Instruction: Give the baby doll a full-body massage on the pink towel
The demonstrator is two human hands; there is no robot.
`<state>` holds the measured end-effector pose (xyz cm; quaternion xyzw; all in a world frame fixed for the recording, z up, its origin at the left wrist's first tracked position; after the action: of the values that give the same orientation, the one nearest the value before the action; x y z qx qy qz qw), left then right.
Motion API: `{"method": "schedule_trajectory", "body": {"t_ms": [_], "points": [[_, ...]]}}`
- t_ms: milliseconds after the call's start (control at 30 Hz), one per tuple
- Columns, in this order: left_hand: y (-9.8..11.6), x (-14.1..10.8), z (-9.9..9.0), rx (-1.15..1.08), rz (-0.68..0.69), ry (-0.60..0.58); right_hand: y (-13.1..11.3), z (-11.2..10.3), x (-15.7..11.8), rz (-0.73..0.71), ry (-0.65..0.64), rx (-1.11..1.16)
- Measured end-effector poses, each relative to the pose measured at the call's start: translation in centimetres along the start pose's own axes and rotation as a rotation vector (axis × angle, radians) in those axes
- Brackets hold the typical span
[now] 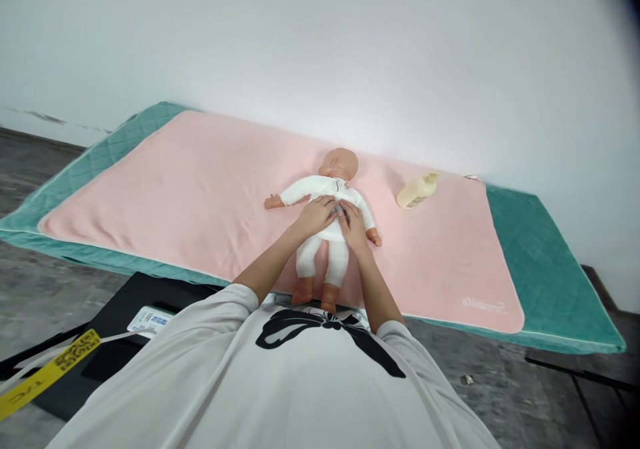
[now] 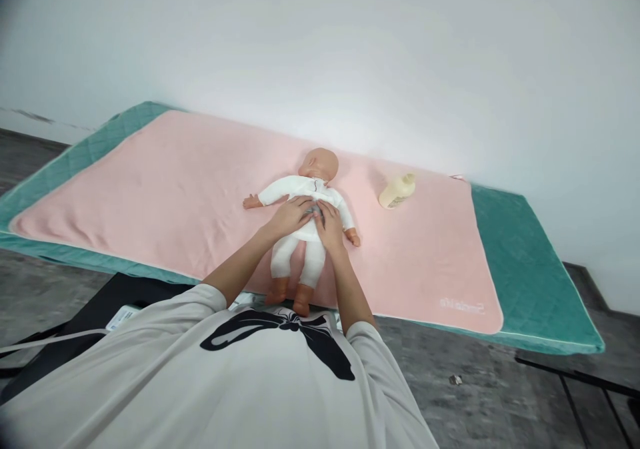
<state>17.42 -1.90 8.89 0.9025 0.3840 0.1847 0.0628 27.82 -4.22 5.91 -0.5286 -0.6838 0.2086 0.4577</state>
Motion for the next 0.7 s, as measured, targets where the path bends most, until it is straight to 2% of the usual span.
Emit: {"method": "schedule_trajectory", "body": {"t_ms": [167, 400, 700], "points": [[0.0, 0.1, -0.1, -0.007, -0.019, -0.017, 0.2, -0.1, 0.3, 0.014, 0.012, 0.024], [0.2, 0.2, -1.4, 0.014, -0.014, 0.027, -0.2, -0.9, 1.0, 0.003, 0.052, 0.012], [-0.7, 1.1, -0.5, 0.052, -0.085, -0.011, 0.1, -0.2, 2.5, 0.016, -0.013, -0.031]]}}
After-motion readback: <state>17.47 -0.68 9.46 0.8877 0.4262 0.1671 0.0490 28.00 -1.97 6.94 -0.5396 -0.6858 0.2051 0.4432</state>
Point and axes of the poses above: each hand's wrist, its own x-axis towards the middle knuckle, its own z-axis out of the palm, y = z × x, the point moved 9 cm from there along x, towards the middle knuckle, and after that the axes turned 8 degrees about x, right-handed, at the moved point
